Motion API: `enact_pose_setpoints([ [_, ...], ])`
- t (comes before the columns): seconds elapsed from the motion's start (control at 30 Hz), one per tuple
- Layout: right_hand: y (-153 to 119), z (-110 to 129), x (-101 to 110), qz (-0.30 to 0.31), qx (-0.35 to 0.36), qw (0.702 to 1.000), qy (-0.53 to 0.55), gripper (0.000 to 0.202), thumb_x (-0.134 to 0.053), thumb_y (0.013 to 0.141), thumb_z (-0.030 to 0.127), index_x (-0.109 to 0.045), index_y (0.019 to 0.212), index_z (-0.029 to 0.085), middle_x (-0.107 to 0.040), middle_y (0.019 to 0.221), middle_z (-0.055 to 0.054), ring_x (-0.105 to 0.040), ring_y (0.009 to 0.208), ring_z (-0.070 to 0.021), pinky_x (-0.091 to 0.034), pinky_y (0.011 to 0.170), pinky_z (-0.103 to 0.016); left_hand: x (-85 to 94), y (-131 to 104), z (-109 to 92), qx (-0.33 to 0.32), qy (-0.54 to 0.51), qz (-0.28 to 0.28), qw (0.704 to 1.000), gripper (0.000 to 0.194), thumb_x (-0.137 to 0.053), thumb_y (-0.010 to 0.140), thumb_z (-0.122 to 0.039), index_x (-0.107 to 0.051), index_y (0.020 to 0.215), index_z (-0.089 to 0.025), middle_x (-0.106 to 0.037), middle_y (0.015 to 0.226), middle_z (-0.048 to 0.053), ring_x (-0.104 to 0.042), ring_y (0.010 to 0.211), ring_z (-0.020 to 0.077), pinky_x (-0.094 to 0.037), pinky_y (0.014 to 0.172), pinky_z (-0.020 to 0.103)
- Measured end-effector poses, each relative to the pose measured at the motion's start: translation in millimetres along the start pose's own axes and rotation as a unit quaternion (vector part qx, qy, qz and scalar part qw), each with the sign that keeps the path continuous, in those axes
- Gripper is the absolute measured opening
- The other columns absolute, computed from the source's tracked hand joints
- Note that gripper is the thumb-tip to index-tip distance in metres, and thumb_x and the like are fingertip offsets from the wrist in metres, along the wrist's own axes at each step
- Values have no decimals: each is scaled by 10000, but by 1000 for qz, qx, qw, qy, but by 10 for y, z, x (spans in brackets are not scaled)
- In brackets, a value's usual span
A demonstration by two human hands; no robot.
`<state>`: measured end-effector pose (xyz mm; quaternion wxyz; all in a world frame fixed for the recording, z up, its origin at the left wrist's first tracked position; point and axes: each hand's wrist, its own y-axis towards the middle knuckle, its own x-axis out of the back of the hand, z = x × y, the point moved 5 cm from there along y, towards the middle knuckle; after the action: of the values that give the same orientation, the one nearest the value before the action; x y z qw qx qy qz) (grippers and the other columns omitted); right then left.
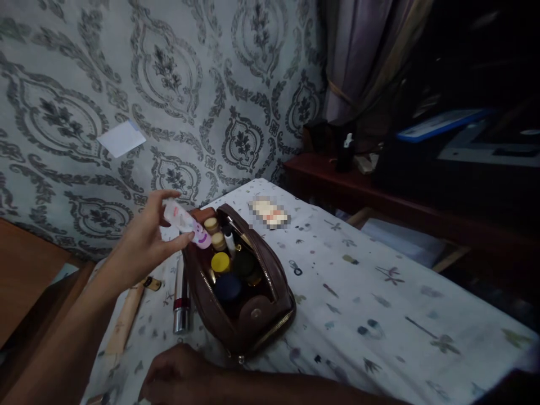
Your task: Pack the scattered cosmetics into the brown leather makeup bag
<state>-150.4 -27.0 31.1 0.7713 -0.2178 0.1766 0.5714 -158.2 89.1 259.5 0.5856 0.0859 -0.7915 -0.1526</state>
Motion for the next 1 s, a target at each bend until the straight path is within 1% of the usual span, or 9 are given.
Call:
enact_pose_setpoints([
  [0.17, -4, -7, 7, -5, -10, 1000, -5, 193, -704, 720, 301, -578, 696, 157, -541, 526, 82, -474, 413, -39, -346, 454, -172, -161, 251, 49, -23, 3, 41, 999, 357, -557, 787, -373, -575, 1079, -168, -621, 779, -3, -527, 671, 143, -392, 635, 257],
  [0.27, 26, -34, 12, -13, -19, 1000, -12, 99, -665, 732, 205, -589, 690, 157, -547, 525, 83, -460, 396, -34, -340, 450, -173, -214, 318, 57, -25, 17, 50, 998, 265, -540, 782, -346, -620, 959, -165, -633, 748, 4, -542, 664, 147, -381, 618, 256],
  [0.37, 29, -20, -2, -4, -24, 1000, -17, 93, -656, 736, 196, -592, 681, 155, -545, 519, 79, -459, 397, -42, -339, 454, -183, -217, 345, 39, -34, 45, 49, 997, 227, -543, 784, -312, -636, 946, -182, -641, 743, 1, -557, 656, 151, -377, 614, 258],
  [0.5, 0, 11, 0, -4, -27, 1000, -11, 76, -640, 717, 163, -583, 669, 154, -540, 514, 80, -434, 398, -39, -344, 469, -185, -186, 365, -25, -60, 117, 43, 990, 203, -530, 798, -250, -651, 956, -210, -652, 746, -2, -580, 679, 164, -384, 644, 267],
  [0.63, 18, -19, 5, 6, -10, 1000, -13, 81, -645, 719, 203, -590, 689, 151, -551, 530, 74, -451, 408, -40, -337, 469, -181, -165, 404, -107, -86, 178, 53, 979, 255, -516, 795, -194, -658, 1005, -220, -663, 785, 14, -601, 762, 194, -400, 690, 274],
  [0.77, 59, -58, -2, 18, 3, 1000, -15, 148, -665, 732, 262, -579, 686, 151, -551, 521, 73, -461, 404, -41, -326, 462, -179, -187, 457, -139, -65, 224, 78, 969, 323, -513, 770, -133, -658, 1049, -211, -656, 771, 16, -596, 773, 209, -399, 700, 278],
  [0.87, 61, -51, -5, 15, 2, 1000, -9, 174, -673, 727, 277, -565, 668, 154, -543, 510, 76, -455, 386, -44, -334, 461, -190, -198, 494, -169, -57, 229, 92, 967, 341, -508, 769, -103, -677, 1049, -197, -648, 759, 25, -590, 776, 215, -398, 727, 287],
  [0.93, 55, -26, -6, 17, 9, 1000, 0, 210, -688, 717, 312, -558, 668, 155, -545, 514, 76, -456, 382, -42, -329, 462, -192, -149, 515, -187, -50, 214, 86, 972, 313, -515, 773, -106, -696, 1016, -186, -649, 758, 27, -585, 769, 212, -396, 735, 292],
  [1.0, 54, -5, -6, 23, 17, 1000, 12, 268, -704, 703, 372, -552, 668, 153, -550, 521, 70, -468, 387, -42, -310, 457, -190, -28, 519, -187, -26, 188, 60, 980, 266, -540, 771, -131, -714, 969, -172, -641, 728, 18, -567, 718, 192, -389, 711, 289],
])
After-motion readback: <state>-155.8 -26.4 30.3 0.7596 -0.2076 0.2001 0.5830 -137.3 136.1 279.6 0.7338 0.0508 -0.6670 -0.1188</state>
